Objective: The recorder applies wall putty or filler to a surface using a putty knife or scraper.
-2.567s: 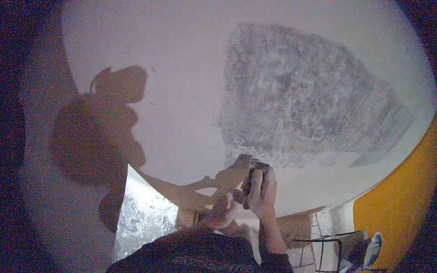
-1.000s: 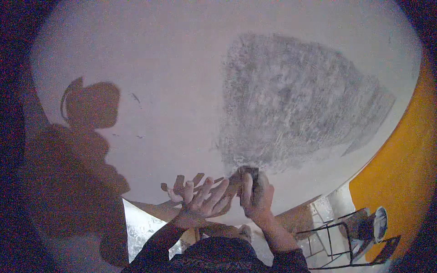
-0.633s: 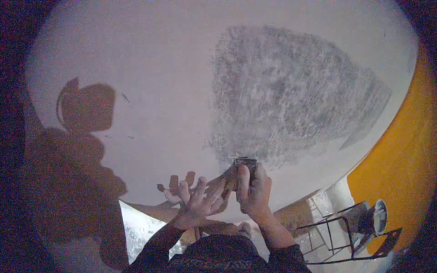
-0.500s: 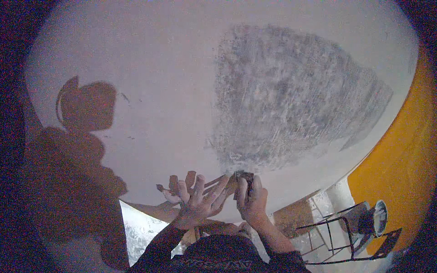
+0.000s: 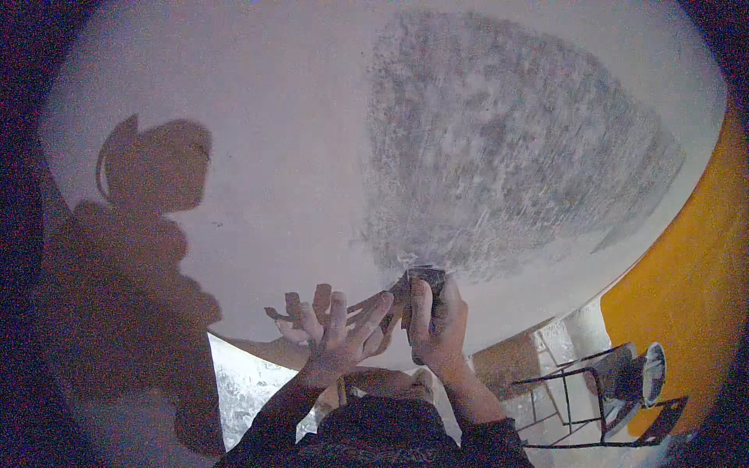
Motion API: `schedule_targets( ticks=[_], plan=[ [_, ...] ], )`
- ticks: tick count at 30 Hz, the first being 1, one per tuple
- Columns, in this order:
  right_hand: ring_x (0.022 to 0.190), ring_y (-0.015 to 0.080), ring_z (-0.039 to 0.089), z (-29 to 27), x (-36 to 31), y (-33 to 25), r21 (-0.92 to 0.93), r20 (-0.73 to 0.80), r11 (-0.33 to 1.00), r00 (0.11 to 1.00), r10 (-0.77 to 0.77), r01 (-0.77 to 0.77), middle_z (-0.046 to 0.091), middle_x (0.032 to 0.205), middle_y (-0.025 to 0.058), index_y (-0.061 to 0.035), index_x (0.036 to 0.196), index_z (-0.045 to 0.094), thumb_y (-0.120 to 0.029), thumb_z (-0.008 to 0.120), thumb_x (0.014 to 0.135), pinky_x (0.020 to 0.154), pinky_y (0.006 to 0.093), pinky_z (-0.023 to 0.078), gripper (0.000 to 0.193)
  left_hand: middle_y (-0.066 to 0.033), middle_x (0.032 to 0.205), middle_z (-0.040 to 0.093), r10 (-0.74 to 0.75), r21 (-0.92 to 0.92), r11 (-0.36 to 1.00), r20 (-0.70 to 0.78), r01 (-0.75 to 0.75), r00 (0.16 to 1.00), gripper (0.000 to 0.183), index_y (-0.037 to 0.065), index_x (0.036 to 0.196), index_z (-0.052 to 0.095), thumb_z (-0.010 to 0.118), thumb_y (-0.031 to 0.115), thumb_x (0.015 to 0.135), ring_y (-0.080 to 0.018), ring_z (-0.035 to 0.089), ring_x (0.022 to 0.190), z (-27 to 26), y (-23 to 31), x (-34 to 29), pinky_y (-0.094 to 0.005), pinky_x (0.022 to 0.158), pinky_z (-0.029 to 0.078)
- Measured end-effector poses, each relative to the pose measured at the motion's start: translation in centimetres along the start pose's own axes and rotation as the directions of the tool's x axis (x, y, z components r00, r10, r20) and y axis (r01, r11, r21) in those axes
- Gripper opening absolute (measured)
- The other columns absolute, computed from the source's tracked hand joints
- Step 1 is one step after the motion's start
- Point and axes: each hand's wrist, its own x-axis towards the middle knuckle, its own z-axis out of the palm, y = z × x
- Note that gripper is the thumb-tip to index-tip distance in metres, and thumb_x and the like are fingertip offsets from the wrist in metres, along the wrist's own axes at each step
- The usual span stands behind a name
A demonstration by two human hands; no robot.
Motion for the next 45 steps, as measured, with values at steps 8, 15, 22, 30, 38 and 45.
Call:
schedule_targets(
  ticks=[8, 15, 22, 30, 38, 45],
  plan=[
    [0.041, 0.0053, 0.044, 0.0, -0.1, -0.2, -0.01, -0.041, 1.0, 0.999, 0.025, -0.025, 0.049, 0.057, 0.0017, -0.0014, 0.085, 0.049, -0.018, 0.043, 0.095, 0.038, 0.021, 0.035, 0.02, -0.0094, 0.141, 0.034, 0.204, -0.013, 0.978, -0.088, -0.206, 0.975, 0.048, 0.028, 0.127, 0.051, 0.05, 0.049, 0.083, -0.0322, 0.029, 0.13, -2.0, -0.6, 0.8, -0.0557, 0.106, 0.013],
    [0.048, 0.0075, 0.05, -0.3, -0.3, 0.1, -0.03, 0.055, 0.998, 0.997, 0.055, -0.053, 0.054, 0.057, 0.0044, 0.0015, 0.091, 0.053, -0.015, 0.046, 0.093, 0.043, 0.024, 0.039, 0.018, -0.0012, 0.135, 0.043, -0.185, -0.278, 0.954, -0.243, 0.114, 0.952, 0.041, 0.028, 0.12, 0.056, 0.047, 0.048, 0.085, -0.0297, 0.028, 0.131, -2.1, 0.7, 0.9, -0.055, 0.107, 0.011],
    [0.048, 0.0091, 0.051, 0.0, 0.0, 0.2, -0.162, 0.006, 0.974, 0.987, -0.163, 0.162, 0.056, 0.061, 0.0078, 0.0022, 0.091, 0.054, -0.016, 0.046, 0.093, 0.044, 0.0249, 0.04, 0.02, -0.008, 0.133, 0.045, -0.191, -0.321, 0.939, -0.196, 0.121, 0.962, 0.043, 0.026, 0.117, 0.06, 0.056, 0.048, 0.08, -0.0346, 0.024, 0.132, -2.5, 0.1, 0.3, -0.0615, 0.103, -0.004],
    [0.047, 0.0106, 0.052, -0.2, -0.2, -0.1, -0.042, 0.026, 0.993, 0.994, 0.11, -0.108, 0.054, 0.056, 0.005, 0.0005, 0.09, 0.055, -0.02, 0.047, 0.093, 0.043, 0.0264, 0.04, 0.022, -0.019, 0.144, 0.02, -0.053, -0.324, 0.944, 0.036, 0.062, 0.998, 0.062, 0.024, 0.126, 0.053, 0.051, 0.062, 0.077, -0.0504, 0.008, 0.13, -2.6, 0.4, 0.5, -0.0716, 0.094, -0.004],
    [0.053, 0.0108, 0.052, 0.2, 0.2, 0.1, -0.088, -0.08, 0.992, 0.992, -0.102, 0.095, 0.055, 0.061, 0.0066, 0.0007, 0.086, 0.054, -0.015, 0.048, 0.092, 0.049, 0.0265, 0.041, 0.018, -0.0228, 0.145, 0.011, -0.159, -0.247, 0.952, 0.1, 0.179, 0.982, 0.071, 0.023, 0.13, 0.048, 0.049, 0.068, 0.075, -0.05, -0.002, 0.132, -2.6, 0.7, 0.9, -0.0744, 0.09, -0.009],
    [0.048, 0.0062, 0.048, 0.2, -0.1, -0.1, -0.097, -0.052, 0.982, 0.985, -0.167, 0.162, 0.052, 0.058, 0.0015, -0.0002, 0.087, 0.056, -0.019, 0.046, 0.093, 0.043, 0.0224, 0.037, 0.022, -0.0255, 0.144, 0.012, -0.197, -0.193, 0.961, 0.027, 0.198, 0.98, 0.068, 0.017, 0.126, 0.052, 0.055, 0.063, 0.074, -0.0483, -0.002, 0.132, -2.6, 0.2, 0.6, -0.0759, 0.09, -0.004]
  ],
)
